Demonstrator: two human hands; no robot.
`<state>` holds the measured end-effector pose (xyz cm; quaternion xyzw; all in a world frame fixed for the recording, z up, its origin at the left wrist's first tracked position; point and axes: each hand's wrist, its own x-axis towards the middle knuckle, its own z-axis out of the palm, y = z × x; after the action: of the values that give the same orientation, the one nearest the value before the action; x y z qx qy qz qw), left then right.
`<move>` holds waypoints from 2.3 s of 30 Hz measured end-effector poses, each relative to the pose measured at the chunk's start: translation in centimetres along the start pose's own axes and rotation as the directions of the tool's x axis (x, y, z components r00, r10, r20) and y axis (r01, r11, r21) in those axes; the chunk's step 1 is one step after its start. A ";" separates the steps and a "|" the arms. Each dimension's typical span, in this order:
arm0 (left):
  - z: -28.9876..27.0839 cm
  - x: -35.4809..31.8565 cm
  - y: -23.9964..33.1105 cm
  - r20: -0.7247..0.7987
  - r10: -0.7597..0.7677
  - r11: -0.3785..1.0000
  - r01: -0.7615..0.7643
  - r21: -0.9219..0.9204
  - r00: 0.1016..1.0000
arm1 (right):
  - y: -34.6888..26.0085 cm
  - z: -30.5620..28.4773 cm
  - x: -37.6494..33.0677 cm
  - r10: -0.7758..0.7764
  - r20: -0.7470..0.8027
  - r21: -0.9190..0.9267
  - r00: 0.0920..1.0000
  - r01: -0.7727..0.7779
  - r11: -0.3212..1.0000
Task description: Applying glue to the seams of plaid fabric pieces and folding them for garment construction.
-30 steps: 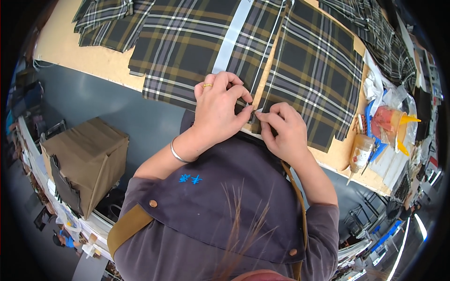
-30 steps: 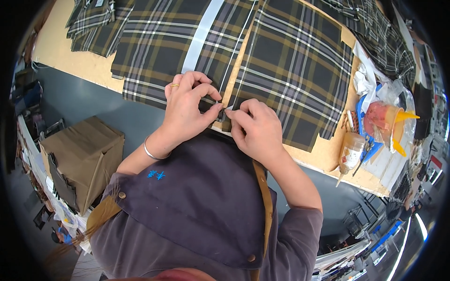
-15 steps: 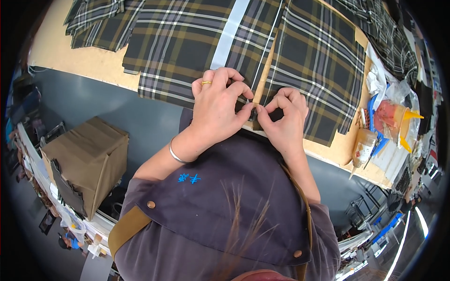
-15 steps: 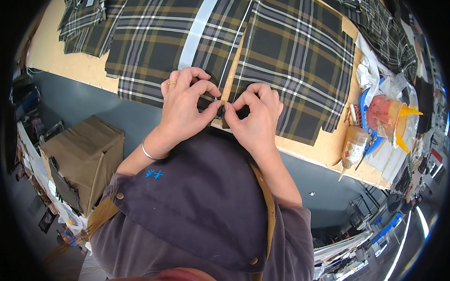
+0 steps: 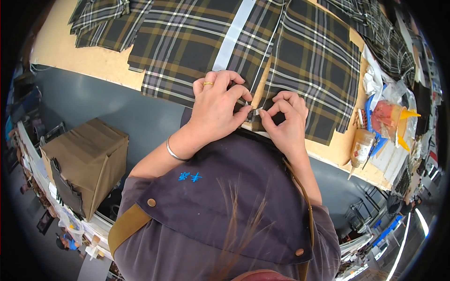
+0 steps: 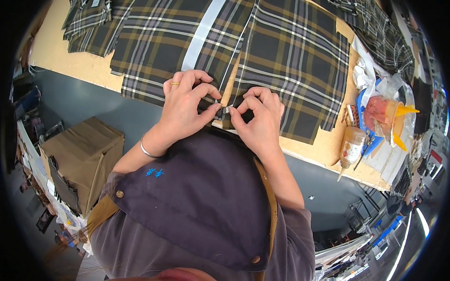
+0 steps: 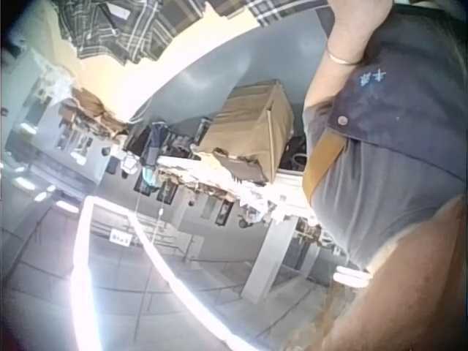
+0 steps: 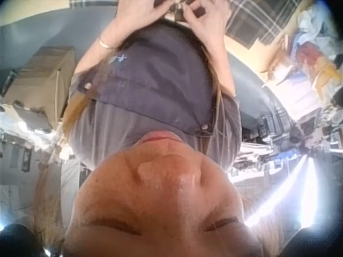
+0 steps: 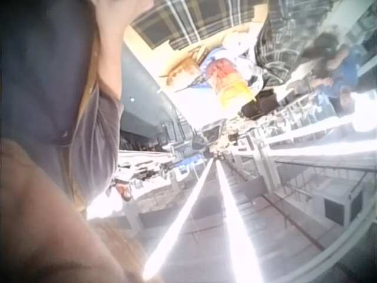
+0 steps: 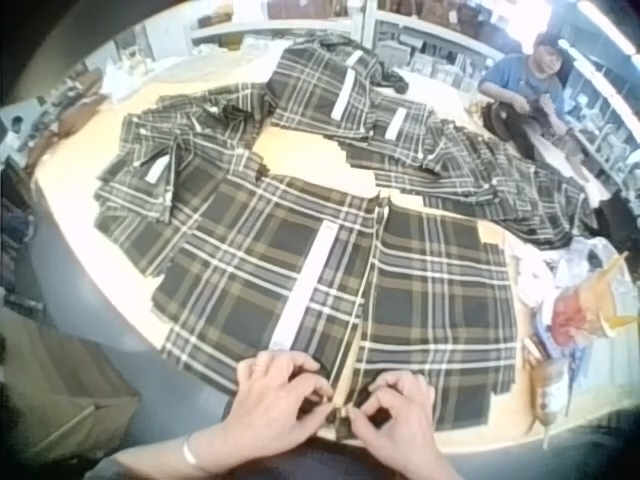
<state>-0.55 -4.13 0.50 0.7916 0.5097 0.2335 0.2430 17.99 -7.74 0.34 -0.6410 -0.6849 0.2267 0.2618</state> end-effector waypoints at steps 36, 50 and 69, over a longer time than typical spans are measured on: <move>-0.3 -1.7 -0.1 0.123 0.330 0.943 -0.320 -0.095 0.936 | -0.3 3.9 23.6 -0.164 -0.168 -0.187 0.972 0.132 0.973; -9.1 7.5 0.0 -0.256 0.375 0.925 -0.341 0.169 0.891 | 1.4 -10.8 15.8 0.269 -0.438 0.572 0.858 0.035 0.820; -1.8 3.8 -2.5 0.088 0.189 0.958 -0.164 -0.233 0.978 | 0.0 -1.1 5.6 -0.095 0.160 0.230 0.983 0.056 0.972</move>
<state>-2.00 0.58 0.82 0.8130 0.3930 0.2668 0.3366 18.44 -2.21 1.58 -0.5591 -0.6986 0.3464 0.2817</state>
